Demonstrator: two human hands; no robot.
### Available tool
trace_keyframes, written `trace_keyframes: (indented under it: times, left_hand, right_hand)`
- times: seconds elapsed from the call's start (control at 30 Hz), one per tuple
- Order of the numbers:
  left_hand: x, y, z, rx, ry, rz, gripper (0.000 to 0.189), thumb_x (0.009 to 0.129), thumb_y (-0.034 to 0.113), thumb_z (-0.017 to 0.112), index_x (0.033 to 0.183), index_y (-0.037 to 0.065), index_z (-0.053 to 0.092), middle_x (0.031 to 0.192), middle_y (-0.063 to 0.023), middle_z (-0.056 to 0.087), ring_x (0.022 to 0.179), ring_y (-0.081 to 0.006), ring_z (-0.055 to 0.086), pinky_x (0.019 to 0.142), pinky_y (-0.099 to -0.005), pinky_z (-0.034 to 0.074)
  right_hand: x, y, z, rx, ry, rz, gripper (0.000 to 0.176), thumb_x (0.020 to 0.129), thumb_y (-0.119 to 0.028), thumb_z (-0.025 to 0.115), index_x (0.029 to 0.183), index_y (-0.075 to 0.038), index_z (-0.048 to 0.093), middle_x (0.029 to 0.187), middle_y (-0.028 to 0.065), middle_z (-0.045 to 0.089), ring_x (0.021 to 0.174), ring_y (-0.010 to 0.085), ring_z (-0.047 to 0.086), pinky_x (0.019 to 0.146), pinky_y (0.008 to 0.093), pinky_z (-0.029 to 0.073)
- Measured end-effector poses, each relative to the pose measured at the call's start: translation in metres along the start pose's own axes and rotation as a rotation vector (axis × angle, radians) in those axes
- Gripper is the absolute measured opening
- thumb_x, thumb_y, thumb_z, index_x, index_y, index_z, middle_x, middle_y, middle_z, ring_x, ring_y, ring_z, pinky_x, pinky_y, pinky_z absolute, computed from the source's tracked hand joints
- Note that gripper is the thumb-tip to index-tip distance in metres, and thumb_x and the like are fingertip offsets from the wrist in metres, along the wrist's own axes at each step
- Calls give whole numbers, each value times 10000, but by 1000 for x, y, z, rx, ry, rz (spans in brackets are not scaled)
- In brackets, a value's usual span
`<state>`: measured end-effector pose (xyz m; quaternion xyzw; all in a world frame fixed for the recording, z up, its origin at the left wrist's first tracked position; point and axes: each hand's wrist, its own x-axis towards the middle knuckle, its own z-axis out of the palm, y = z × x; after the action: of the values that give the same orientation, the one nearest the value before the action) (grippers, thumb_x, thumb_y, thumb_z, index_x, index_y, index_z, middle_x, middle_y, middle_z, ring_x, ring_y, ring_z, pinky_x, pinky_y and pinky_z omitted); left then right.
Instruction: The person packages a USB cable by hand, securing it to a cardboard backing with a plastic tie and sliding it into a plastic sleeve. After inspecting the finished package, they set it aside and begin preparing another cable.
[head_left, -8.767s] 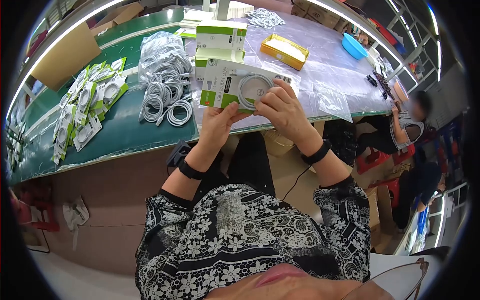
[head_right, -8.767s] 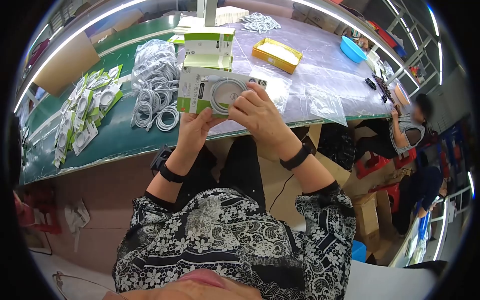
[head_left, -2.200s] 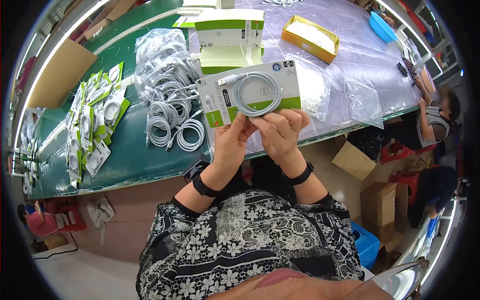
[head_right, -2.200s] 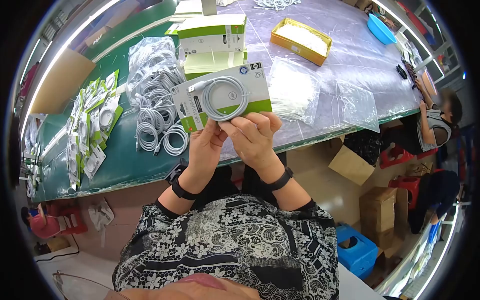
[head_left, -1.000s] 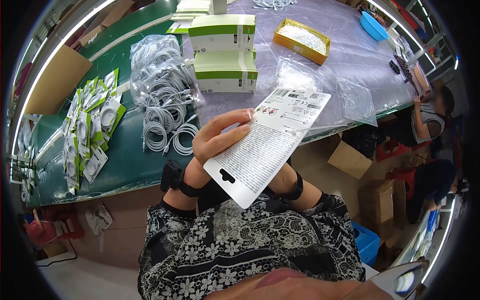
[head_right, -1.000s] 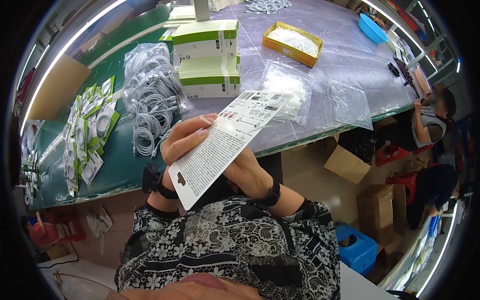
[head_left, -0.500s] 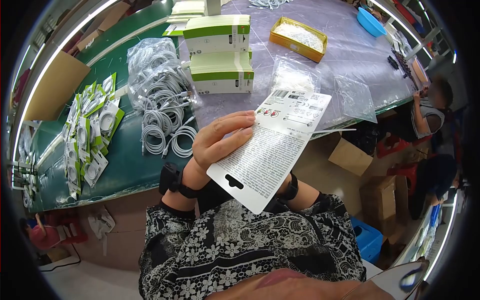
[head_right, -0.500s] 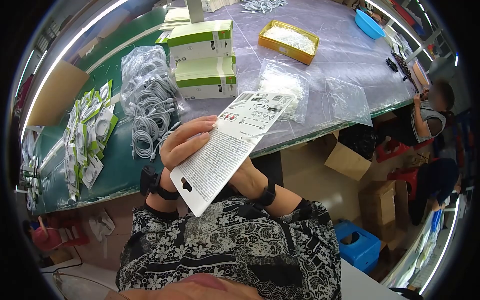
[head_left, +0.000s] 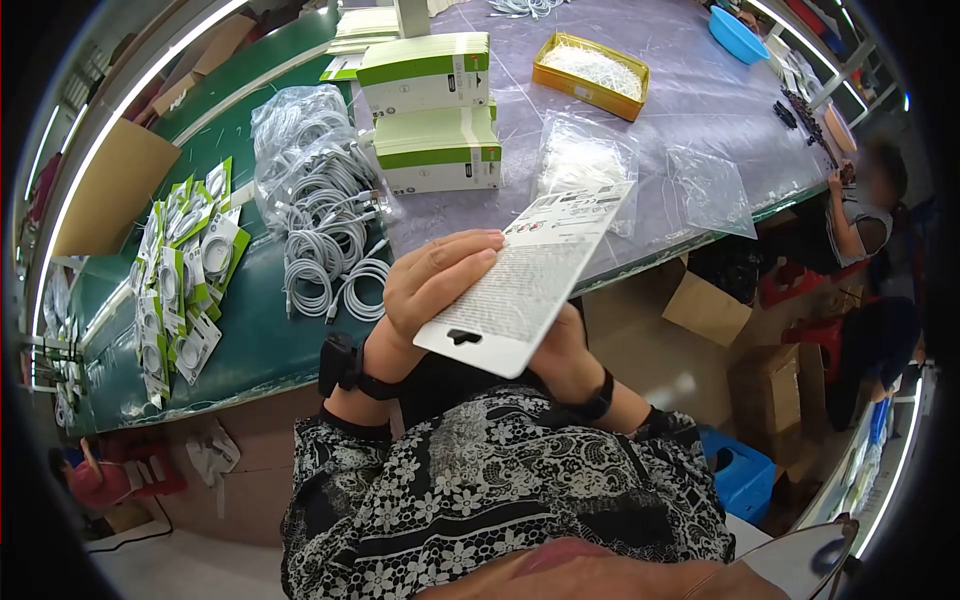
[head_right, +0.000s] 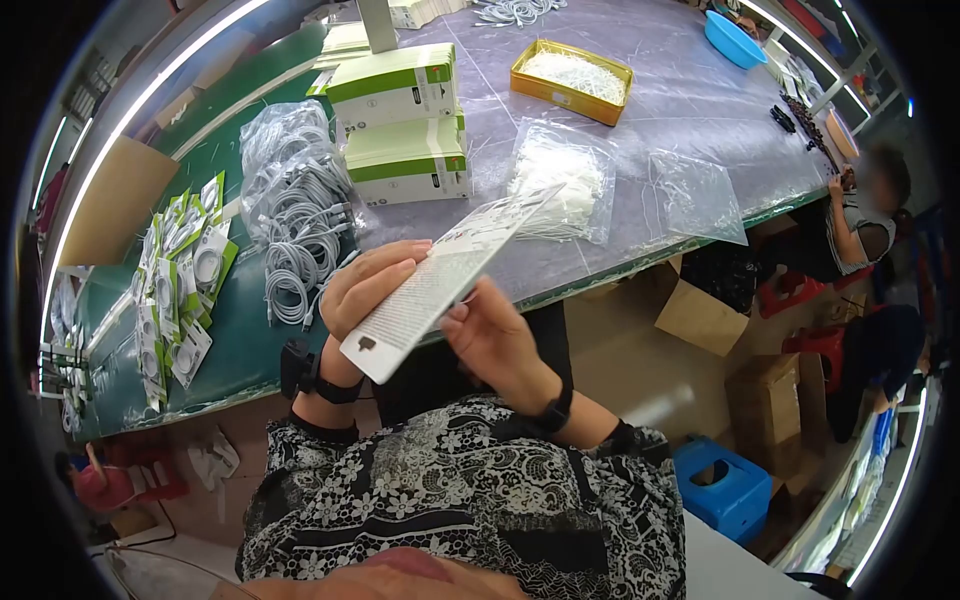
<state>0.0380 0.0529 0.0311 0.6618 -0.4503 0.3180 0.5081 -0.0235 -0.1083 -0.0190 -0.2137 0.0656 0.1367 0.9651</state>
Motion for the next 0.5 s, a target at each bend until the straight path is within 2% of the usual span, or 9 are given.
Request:
trace_keyframes:
  times: [0.07, 0.1, 0.17, 0.2, 0.3, 0.33, 0.43, 0.47, 0.5]
  left_hand:
    - [-9, 2, 7, -73, 95, -171, 263, 762, 27, 694, 1006, -36, 617, 973, -166, 668, 863, -282, 679, 720, -331, 560]
    - [-17, 1, 13, -79, 89, -175, 263, 762, 27, 694, 1006, -36, 617, 973, -166, 668, 863, -282, 679, 720, -331, 560]
    - [-36, -4, 26, -219, 232, -475, 236, 806, -1, 665, 1030, -48, 610, 978, -140, 667, 860, -249, 671, 739, -323, 551]
    - [-40, -4, 31, -285, 302, -626, 222, 827, -15, 651, 1042, -54, 606, 981, -127, 666, 858, -232, 667, 748, -319, 546]
    - [-37, -2, 40, -528, 417, -743, 217, 852, -12, 639, 1058, -64, 601, 988, -107, 662, 866, -199, 652, 769, -310, 535]
    - [-36, -2, 41, -649, 479, -802, 214, 864, -11, 634, 1067, -69, 599, 992, -97, 659, 869, -182, 644, 779, -305, 529]
    - [-28, 4, 41, -768, 530, -792, 212, 862, -15, 633, 1064, -70, 602, 1005, -99, 656, 874, -169, 635, 785, -298, 521]
    - [-27, 4, 40, -829, 560, -785, 211, 862, -17, 633, 1063, -71, 604, 1011, -99, 655, 877, -162, 630, 788, -294, 517]
    - [-27, 4, 40, -827, 554, -790, 211, 862, -17, 633, 1063, -71, 604, 1011, -99, 655, 877, -162, 630, 788, -294, 517]
  right_hand:
    - [-3, -9, -13, 111, -101, -104, 242, 963, -219, 516, 1094, -17, 490, 1093, 155, 564, 940, 210, 606, 791, 367, 528]
    - [-3, -19, -10, -89, -215, -273, 220, 961, -193, 519, 1098, -23, 490, 1068, 151, 573, 927, 209, 609, 793, 351, 522]
    - [-3, -37, 3, -501, -434, -608, 185, 956, -140, 524, 1104, -36, 490, 1020, 144, 592, 902, 205, 615, 796, 319, 511]
    - [-4, -41, 10, -498, -427, -614, 185, 956, -140, 524, 1104, -36, 490, 1020, 144, 592, 902, 205, 615, 796, 319, 511]
    - [-4, -47, 33, -819, -308, -753, 116, 916, -49, 572, 948, -43, 460, 867, 113, 580, 691, 166, 597, 660, 284, 513]
    - [-3, -45, 37, -813, -303, -756, 116, 916, -49, 572, 948, -43, 460, 867, 113, 580, 691, 166, 597, 660, 284, 513]
    - [0, -40, 43, -999, -60, -815, 121, 860, 14, 621, 939, -16, 534, 838, 104, 597, 675, 153, 599, 621, 243, 493]
    - [1, -42, 47, -993, -55, -816, 121, 860, 14, 621, 939, -16, 534, 838, 104, 597, 675, 153, 599, 621, 243, 493]
    - [2, -46, 51, -1170, -75, -893, 123, 836, 32, 635, 925, -10, 561, 822, 98, 598, 662, 148, 597, 603, 240, 486]
